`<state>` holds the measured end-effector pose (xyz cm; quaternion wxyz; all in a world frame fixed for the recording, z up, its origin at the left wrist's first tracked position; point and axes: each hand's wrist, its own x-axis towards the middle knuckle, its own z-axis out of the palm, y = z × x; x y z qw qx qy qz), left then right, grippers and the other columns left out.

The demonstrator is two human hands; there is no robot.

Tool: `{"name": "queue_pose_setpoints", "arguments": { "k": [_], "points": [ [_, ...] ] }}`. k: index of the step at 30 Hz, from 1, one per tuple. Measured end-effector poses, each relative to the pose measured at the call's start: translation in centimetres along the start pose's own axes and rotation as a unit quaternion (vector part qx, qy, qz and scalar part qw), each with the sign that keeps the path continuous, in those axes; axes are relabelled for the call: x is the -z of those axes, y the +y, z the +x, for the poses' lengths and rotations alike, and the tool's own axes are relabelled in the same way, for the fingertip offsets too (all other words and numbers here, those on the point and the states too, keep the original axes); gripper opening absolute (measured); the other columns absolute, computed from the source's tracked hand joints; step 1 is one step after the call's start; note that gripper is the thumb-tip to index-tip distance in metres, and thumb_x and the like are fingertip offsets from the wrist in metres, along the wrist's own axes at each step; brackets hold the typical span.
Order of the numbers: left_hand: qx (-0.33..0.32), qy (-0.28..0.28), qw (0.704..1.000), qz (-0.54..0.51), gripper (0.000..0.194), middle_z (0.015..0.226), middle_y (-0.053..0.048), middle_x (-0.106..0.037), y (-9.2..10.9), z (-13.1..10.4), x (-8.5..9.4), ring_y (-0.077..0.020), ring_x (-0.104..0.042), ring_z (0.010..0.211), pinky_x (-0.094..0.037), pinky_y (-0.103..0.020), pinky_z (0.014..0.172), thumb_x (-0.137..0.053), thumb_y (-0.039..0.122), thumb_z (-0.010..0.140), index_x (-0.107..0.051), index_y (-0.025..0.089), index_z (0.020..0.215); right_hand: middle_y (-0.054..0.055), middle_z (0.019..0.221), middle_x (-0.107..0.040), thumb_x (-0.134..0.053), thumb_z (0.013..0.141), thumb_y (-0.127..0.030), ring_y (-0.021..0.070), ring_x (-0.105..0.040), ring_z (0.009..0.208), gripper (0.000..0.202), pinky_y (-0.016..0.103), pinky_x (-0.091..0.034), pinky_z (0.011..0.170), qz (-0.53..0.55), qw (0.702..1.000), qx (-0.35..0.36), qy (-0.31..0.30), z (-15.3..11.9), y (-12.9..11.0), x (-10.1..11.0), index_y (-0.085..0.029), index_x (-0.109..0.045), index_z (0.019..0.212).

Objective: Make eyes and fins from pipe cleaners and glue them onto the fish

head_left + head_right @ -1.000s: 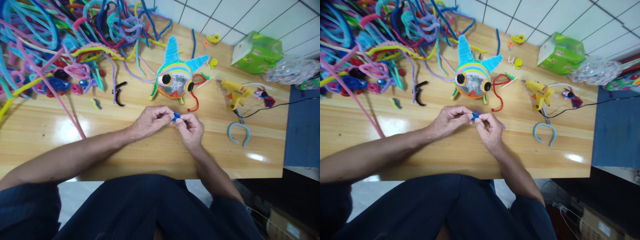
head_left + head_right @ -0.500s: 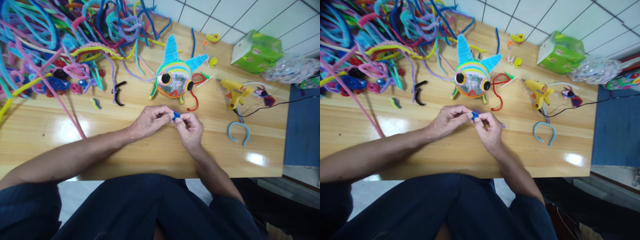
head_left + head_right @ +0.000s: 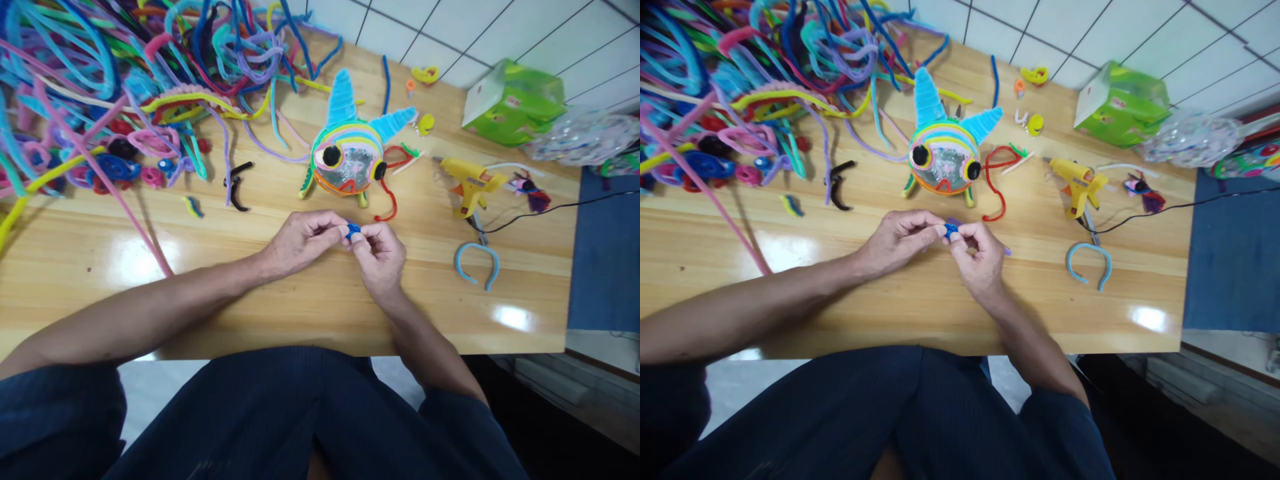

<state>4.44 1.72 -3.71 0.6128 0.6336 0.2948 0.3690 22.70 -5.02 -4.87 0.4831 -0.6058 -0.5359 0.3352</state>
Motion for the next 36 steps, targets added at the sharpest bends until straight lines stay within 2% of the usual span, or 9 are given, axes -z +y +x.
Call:
{"name": "queue_pose_setpoints", "arguments": {
  "k": [17,25,36],
  "points": [
    [0.017,0.001,1.0,0.001,0.024,0.087,-0.005,-0.083,-0.16,0.04,-0.04,-0.0126,-0.071,0.075,-0.053,-0.022,0.068,-0.067,0.034,0.103,-0.079,0.017,0.092,-0.001,0.081,-0.078,-0.068,0.1,-0.038,0.0159,-0.072,0.069,0.016,0.033,-0.058,0.07,0.002,1.0,-0.02,-0.014,0.0,-0.14,0.05,-0.026,-0.064,0.09],
    [0.006,-0.003,1.0,-0.007,0.021,0.084,-0.003,-0.082,0.09,0.14,-0.03,-0.012,-0.072,0.074,-0.054,-0.022,0.069,-0.066,0.028,0.104,-0.078,0.016,0.091,-0.001,0.08,-0.078,-0.068,0.101,-0.037,0.0154,-0.07,0.067,0.015,0.033,-0.057,0.069,-0.013,1.0,-0.005,-0.006,-0.07,-0.22,0.13,-0.026,-0.065,0.09],
    [0.019,-0.004,1.0,-0.004,0.022,0.085,-0.003,-0.082,0.3,0.09,0.01,-0.012,-0.072,0.075,-0.055,-0.022,0.071,-0.067,0.032,0.103,-0.078,0.016,0.091,-0.002,0.077,-0.074,-0.068,0.101,-0.038,0.0149,-0.067,0.066,0.017,0.032,-0.056,0.068,-0.015,1.0,-0.006,-0.005,-0.12,0.19,0.07,-0.026,-0.063,0.09]
  ]
}}
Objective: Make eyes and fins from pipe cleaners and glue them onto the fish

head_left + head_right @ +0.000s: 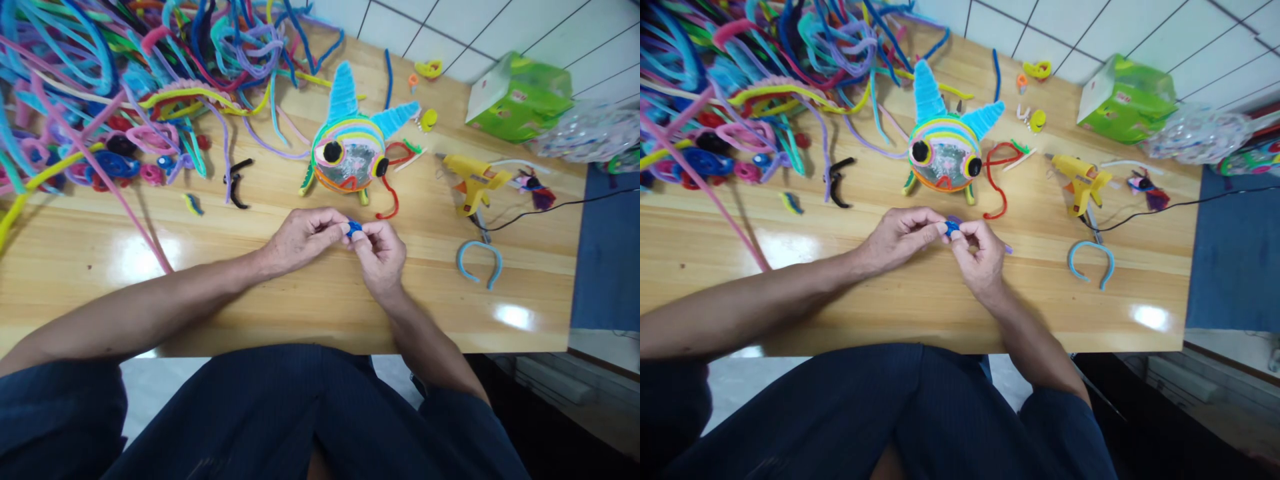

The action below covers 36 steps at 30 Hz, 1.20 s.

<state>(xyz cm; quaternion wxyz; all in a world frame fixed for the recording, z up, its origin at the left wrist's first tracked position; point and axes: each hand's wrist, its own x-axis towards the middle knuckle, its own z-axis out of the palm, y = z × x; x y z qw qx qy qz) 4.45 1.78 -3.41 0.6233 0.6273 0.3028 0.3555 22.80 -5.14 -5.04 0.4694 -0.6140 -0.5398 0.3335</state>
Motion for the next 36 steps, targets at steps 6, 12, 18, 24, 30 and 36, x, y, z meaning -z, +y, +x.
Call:
{"name": "queue_pose_setpoints", "arguments": {
  "k": [6,12,18,24,30,36],
  "points": [
    [0.001,-0.003,1.0,-0.002,0.024,0.086,-0.005,-0.082,0.01,-0.01,0.0,-0.0129,-0.072,0.076,-0.054,-0.022,0.07,-0.067,0.034,0.104,-0.078,0.016,0.092,-0.002,0.079,-0.073,-0.068,0.101,-0.039,0.0148,-0.065,0.066,0.017,0.032,-0.056,0.069,0.005,1.0,-0.001,-0.001,-0.03,0.0,0.11,-0.026,-0.064,0.091],
    [0.001,-0.006,1.0,-0.003,0.025,0.085,-0.005,-0.081,-0.08,0.08,0.01,-0.0128,-0.071,0.075,-0.054,-0.022,0.068,-0.067,0.035,0.104,-0.077,0.016,0.09,-0.002,0.076,-0.07,-0.068,0.1,-0.037,0.0153,-0.064,0.067,0.016,0.033,-0.057,0.069,0.001,1.0,0.002,0.009,0.0,0.11,0.14,-0.025,-0.065,0.09],
    [-0.007,-0.002,1.0,-0.006,0.025,0.087,-0.005,-0.082,-0.38,0.0,-0.04,-0.0126,-0.072,0.076,-0.055,-0.022,0.071,-0.067,0.035,0.104,-0.077,0.015,0.093,-0.001,0.079,-0.075,-0.068,0.101,-0.038,0.0152,-0.069,0.069,0.017,0.032,-0.057,0.071,0.018,1.0,0.003,-0.003,0.03,0.12,0.09,-0.025,-0.064,0.092],
    [-0.013,0.002,1.0,-0.003,0.021,0.089,-0.005,-0.083,-0.5,-0.06,-0.12,-0.0125,-0.073,0.08,-0.056,-0.022,0.075,-0.065,0.029,0.104,-0.077,0.015,0.095,0.0,0.083,-0.078,-0.069,0.101,-0.036,0.016,-0.071,0.072,0.013,0.033,-0.057,0.072,0.033,0.999,0.017,-0.008,0.0,0.22,0.13,-0.025,-0.065,0.095],
    [-0.015,-0.001,1.0,-0.012,0.018,0.088,-0.004,-0.082,-0.3,-0.01,-0.15,-0.0116,-0.073,0.078,-0.055,-0.021,0.074,-0.065,0.023,0.103,-0.076,0.015,0.092,-0.002,0.078,-0.072,-0.07,0.1,-0.033,0.0156,-0.067,0.068,0.011,0.032,-0.057,0.068,0.003,0.999,0.026,0.02,-0.08,0.49,0.13,-0.025,-0.066,0.093],
    [-0.002,-0.003,1.0,-0.009,0.02,0.087,-0.005,-0.082,-0.3,0.0,-0.15,-0.0121,-0.073,0.078,-0.054,-0.021,0.071,-0.066,0.027,0.103,-0.076,0.015,0.091,-0.002,0.076,-0.07,-0.07,0.098,-0.031,0.0148,-0.065,0.066,0.01,0.031,-0.058,0.066,-0.012,0.999,0.03,0.026,-0.15,0.56,0.02,-0.026,-0.066,0.091]
  ]
}}
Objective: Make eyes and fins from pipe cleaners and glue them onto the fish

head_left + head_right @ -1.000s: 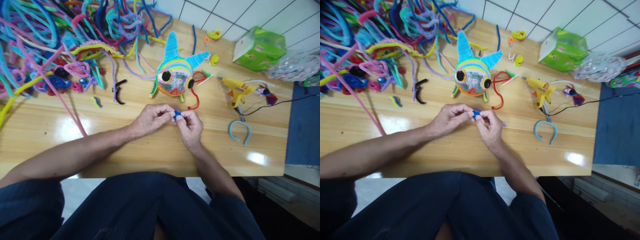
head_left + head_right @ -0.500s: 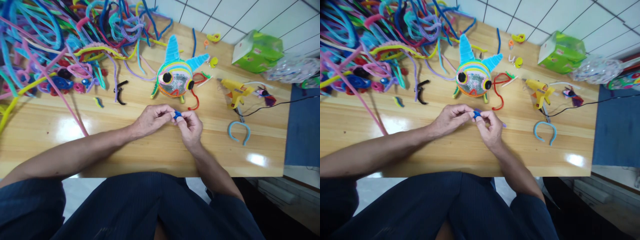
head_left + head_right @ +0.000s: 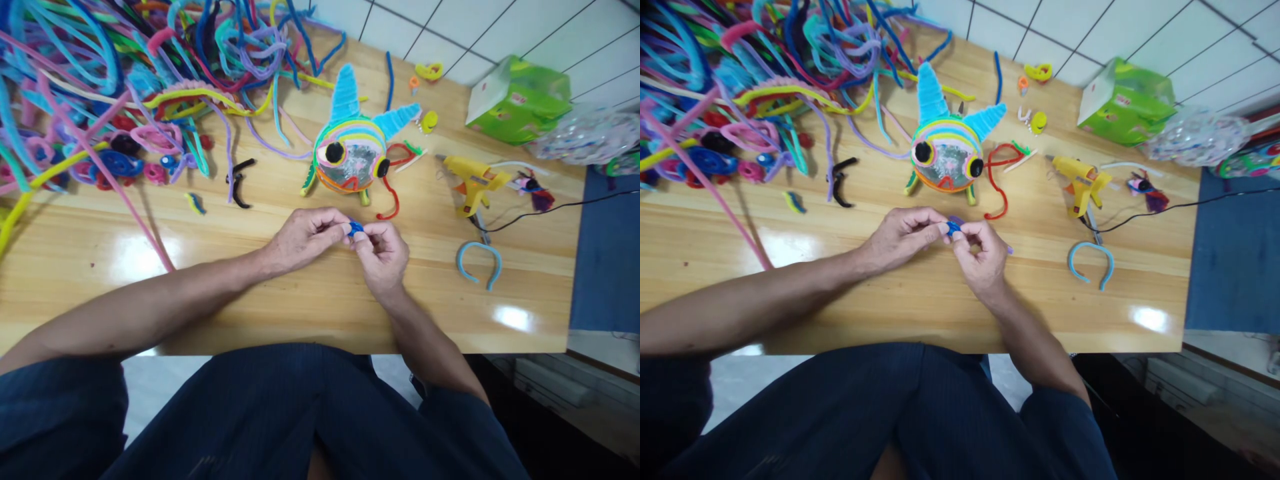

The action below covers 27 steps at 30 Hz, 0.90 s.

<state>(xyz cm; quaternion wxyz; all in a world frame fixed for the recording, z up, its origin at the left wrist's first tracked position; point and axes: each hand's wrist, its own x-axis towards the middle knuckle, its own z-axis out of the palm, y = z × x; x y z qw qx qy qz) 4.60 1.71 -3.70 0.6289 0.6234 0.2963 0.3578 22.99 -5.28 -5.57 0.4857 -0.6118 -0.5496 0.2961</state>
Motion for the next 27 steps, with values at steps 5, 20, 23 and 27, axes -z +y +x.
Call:
{"name": "queue_pose_setpoints", "arguments": {
  "k": [5,20,23,27],
  "points": [
    [0.006,0.0,1.0,-0.001,0.021,0.087,-0.005,-0.083,0.09,0.03,0.05,-0.0126,-0.073,0.078,-0.055,-0.022,0.072,-0.067,0.029,0.103,-0.076,0.015,0.09,-0.002,0.076,-0.07,-0.07,0.097,-0.031,0.0152,-0.065,0.067,0.01,0.031,-0.057,0.066,-0.01,1.0,-0.004,0.0,0.04,-0.04,0.1,-0.025,-0.066,0.091],
    [-0.02,-0.006,1.0,0.01,0.02,0.09,-0.005,-0.083,-0.28,-0.03,0.12,-0.0125,-0.074,0.08,-0.057,-0.022,0.078,-0.065,0.028,0.104,-0.077,0.016,0.093,-0.002,0.075,-0.072,-0.069,0.097,-0.032,0.0155,-0.066,0.066,0.011,0.032,-0.057,0.066,-0.008,1.0,-0.005,-0.012,0.13,-0.47,0.32,-0.025,-0.066,0.09],
    [-0.022,-0.008,1.0,0.011,0.021,0.089,-0.005,-0.083,-0.31,-0.03,0.18,-0.0123,-0.073,0.079,-0.057,-0.022,0.077,-0.064,0.028,0.105,-0.077,0.016,0.094,-0.002,0.075,-0.072,-0.069,0.097,-0.033,0.0158,-0.067,0.067,0.012,0.032,-0.058,0.067,-0.012,1.0,-0.01,-0.014,-0.03,-0.3,0.35,-0.025,-0.066,0.09],
    [-0.022,-0.01,1.0,0.014,0.021,0.087,-0.004,-0.082,-0.43,-0.05,0.22,-0.0122,-0.072,0.078,-0.056,-0.022,0.075,-0.064,0.028,0.105,-0.078,0.015,0.096,-0.002,0.077,-0.073,-0.069,0.097,-0.032,0.0156,-0.068,0.067,0.009,0.031,-0.059,0.067,-0.029,0.999,0.004,-0.013,-0.15,0.01,0.35,-0.025,-0.067,0.091]
  ]
}}
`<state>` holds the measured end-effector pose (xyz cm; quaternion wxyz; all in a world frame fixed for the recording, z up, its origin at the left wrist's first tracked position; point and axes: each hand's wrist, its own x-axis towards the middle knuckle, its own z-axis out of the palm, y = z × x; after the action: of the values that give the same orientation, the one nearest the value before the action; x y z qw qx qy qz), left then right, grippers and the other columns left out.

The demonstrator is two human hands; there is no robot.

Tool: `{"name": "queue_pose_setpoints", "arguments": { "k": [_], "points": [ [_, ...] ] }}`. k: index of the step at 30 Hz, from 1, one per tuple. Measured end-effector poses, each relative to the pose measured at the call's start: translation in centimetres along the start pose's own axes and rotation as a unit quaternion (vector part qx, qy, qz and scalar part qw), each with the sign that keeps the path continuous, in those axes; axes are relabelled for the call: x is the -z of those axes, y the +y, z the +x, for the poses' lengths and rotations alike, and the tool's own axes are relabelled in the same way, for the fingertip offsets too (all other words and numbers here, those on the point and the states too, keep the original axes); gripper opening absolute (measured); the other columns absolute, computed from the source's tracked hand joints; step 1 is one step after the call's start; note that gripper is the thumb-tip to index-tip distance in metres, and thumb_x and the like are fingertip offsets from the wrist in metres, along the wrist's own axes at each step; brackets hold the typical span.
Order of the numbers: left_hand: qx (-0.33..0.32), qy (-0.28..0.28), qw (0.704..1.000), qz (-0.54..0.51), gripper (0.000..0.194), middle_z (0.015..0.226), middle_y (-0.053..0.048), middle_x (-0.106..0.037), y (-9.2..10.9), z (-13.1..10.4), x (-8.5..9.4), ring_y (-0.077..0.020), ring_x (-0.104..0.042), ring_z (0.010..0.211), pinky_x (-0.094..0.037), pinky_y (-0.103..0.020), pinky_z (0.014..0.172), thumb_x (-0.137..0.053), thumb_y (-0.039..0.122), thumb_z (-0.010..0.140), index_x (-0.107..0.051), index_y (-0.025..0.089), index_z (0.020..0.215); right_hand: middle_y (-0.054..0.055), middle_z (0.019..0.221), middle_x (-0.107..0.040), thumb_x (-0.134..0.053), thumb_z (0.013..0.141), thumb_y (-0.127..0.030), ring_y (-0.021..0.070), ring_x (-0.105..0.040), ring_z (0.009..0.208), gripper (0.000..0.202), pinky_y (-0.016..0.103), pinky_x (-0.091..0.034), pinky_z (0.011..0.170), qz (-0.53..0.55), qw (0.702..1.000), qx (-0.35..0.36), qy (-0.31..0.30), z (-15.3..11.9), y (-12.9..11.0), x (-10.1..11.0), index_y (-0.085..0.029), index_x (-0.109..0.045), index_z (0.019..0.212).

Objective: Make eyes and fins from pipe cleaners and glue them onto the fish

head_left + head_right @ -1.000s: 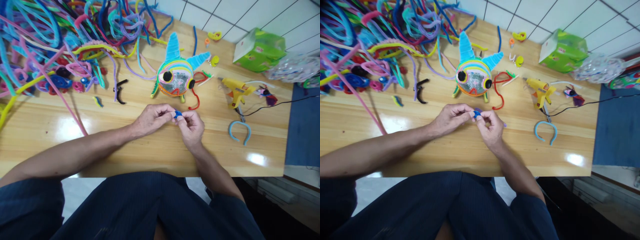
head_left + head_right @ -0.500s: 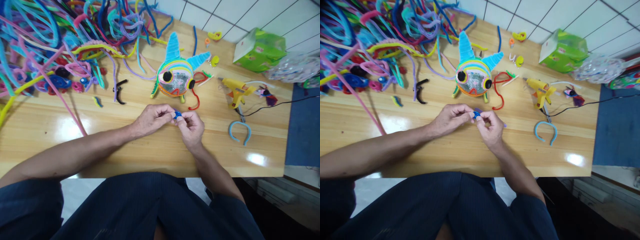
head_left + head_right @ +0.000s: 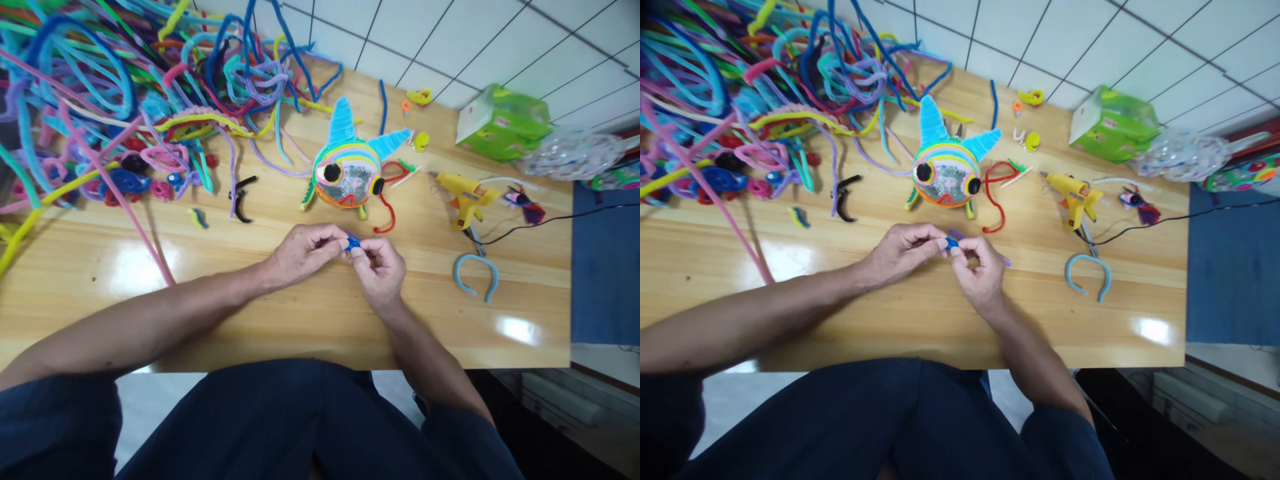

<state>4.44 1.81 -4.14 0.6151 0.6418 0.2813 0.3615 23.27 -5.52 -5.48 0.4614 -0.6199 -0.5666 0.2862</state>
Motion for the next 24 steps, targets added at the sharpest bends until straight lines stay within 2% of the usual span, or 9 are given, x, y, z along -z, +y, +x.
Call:
{"name": "queue_pose_setpoints", "arguments": {
  "k": [7,16,24],
  "points": [
    [-0.013,0.001,1.0,0.008,0.022,0.091,-0.005,-0.082,0.1,-0.1,-0.1,-0.0133,-0.073,0.079,-0.056,-0.023,0.075,-0.063,0.029,0.105,-0.079,0.016,0.1,-0.001,0.081,-0.077,-0.067,0.096,-0.02,0.0161,-0.072,0.069,0.007,0.032,-0.059,0.068,-0.057,0.992,0.11,0.011,0.5,-1.0,0.4,-0.026,-0.068,0.091],
    [-0.039,-0.002,0.998,0.039,0.019,0.088,-0.004,-0.081,0.4,-0.2,0.0,-0.0124,-0.071,0.077,-0.054,-0.022,0.073,-0.062,0.025,0.105,-0.078,0.016,0.098,-0.002,0.081,-0.077,-0.067,0.095,-0.017,0.0155,-0.072,0.068,0.01,0.03,-0.059,0.065,-0.055,0.99,0.128,0.019,0.7,-1.2,0.5,-0.027,-0.068,0.092],
    [-0.026,0.0,0.999,0.03,0.02,0.088,-0.005,-0.082,0.1,-0.2,-0.1,-0.013,-0.072,0.078,-0.055,-0.023,0.075,-0.062,0.026,0.105,-0.078,0.015,0.098,-0.001,0.079,-0.077,-0.066,0.096,-0.02,0.0162,-0.072,0.067,0.008,0.032,-0.059,0.066,-0.061,0.993,0.1,0.007,0.5,-1.0,0.5,-0.026,-0.067,0.091]
  ]
}}
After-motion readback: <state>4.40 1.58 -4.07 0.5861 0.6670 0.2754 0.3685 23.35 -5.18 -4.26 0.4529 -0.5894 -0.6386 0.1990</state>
